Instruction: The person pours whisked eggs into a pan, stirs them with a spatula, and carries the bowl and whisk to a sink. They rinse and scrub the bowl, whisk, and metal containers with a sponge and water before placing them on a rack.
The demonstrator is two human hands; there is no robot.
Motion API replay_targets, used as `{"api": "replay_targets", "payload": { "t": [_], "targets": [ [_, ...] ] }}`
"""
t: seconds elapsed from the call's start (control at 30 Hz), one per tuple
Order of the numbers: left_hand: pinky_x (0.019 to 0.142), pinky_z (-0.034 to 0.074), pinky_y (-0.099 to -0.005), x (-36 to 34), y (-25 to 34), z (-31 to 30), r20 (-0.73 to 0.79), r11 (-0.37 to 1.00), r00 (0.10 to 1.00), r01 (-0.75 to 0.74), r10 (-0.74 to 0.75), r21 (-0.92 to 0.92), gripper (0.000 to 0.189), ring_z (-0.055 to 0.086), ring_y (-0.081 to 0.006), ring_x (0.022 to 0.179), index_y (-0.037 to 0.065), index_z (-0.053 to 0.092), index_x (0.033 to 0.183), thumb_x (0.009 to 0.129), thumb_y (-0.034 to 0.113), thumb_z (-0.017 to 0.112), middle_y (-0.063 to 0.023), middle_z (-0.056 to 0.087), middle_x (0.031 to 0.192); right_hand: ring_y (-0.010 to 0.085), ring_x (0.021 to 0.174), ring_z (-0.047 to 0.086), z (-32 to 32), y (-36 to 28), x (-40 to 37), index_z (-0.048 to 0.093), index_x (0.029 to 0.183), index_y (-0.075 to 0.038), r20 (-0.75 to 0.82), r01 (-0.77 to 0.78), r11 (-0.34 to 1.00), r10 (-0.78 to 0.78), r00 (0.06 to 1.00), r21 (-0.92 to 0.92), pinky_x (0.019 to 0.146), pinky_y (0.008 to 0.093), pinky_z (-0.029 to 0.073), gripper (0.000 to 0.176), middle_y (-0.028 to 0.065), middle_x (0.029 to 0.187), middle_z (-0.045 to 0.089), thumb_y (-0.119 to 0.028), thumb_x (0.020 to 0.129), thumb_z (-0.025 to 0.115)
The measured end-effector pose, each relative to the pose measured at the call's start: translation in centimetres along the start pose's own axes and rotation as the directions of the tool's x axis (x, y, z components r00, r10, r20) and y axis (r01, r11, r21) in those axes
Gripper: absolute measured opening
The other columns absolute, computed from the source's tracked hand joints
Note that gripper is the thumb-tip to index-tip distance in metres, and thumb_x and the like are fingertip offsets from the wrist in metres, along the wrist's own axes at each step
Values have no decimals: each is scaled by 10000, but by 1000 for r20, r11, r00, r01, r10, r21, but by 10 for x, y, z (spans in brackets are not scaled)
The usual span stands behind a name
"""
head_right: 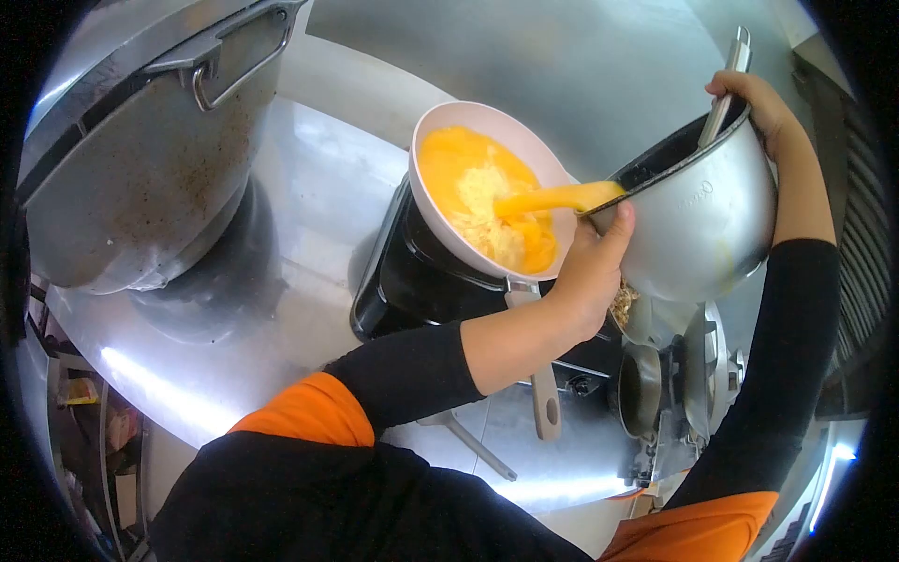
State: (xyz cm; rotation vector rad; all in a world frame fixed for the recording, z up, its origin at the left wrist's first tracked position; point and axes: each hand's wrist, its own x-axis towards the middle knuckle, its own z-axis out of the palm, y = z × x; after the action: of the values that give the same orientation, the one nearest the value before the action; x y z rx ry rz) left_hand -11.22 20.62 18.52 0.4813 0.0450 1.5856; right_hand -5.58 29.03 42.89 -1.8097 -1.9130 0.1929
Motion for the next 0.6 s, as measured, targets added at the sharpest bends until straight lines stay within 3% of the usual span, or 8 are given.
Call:
{"api": "replay_targets", "payload": {
  "t": [0.13,0.23,0.27,0.37,0.4,0.5,0.53,0.6],
  "targets": [
    [959,247,-285,11,6,1,23,991,999,28,-26,-128,774,314,-193,1163,26,186,1287,782,519,505,-107,332,1255,113,539,486,6,-38,3,540,674,-71,46,81,990,-77,996,-117,547,224,400,244,22,616,509,-307,634,588],
    [958,245,-277,23,3,-2,20,981,1000,25,-22,-191,804,314,-185,1162,31,159,1302,780,552,479,-101,325,1263,110,570,475,11,-47,26,557,679,-68,40,228,949,-225,974,-218,583,227,389,243,14,620,497,-306,641,581],
    [957,245,-274,23,2,-2,22,978,1000,19,-15,-206,813,314,-183,1162,32,150,1306,779,561,471,-99,322,1265,118,548,461,6,-46,40,587,697,-96,73,182,940,-168,983,-289,532,241,380,264,16,639,504,-350,623,590],
    [939,298,-318,17,3,2,-63,951,998,12,-33,-309,607,370,-159,1091,81,267,1221,818,495,453,-61,377,1170,109,549,456,19,-60,35,590,698,-95,112,236,926,-211,971,-294,530,240,375,261,9,618,497,-346,627,588],
    [951,280,-319,14,5,1,-40,955,999,6,-19,-297,602,353,-158,1117,100,264,1226,817,503,446,-55,371,1186,115,636,495,21,-69,28,590,724,-64,152,227,916,-186,971,-330,636,223,388,262,21,701,542,-317,658,570],
    [966,260,-315,11,8,2,39,938,999,13,0,-347,625,333,-163,1138,96,264,1224,808,528,438,-58,352,1213,117,643,500,18,-79,28,596,753,-54,128,150,926,-111,986,-348,650,219,394,279,22,700,546,-316,663,568],
    [975,248,-318,9,14,5,41,940,999,11,3,-342,645,321,-167,1151,95,252,1236,804,537,435,-60,338,1229,117,636,501,12,-68,37,598,766,-54,31,362,874,-373,927,-325,649,218,397,283,23,702,548,-316,665,563],
    [992,226,-325,9,24,12,41,939,999,12,2,-345,685,296,-175,1179,92,229,1258,796,556,430,-63,312,1263,126,677,507,-1,-82,51,603,763,-78,159,331,854,-291,944,-401,658,245,403,265,23,722,549,-316,655,559]
  ]
}}
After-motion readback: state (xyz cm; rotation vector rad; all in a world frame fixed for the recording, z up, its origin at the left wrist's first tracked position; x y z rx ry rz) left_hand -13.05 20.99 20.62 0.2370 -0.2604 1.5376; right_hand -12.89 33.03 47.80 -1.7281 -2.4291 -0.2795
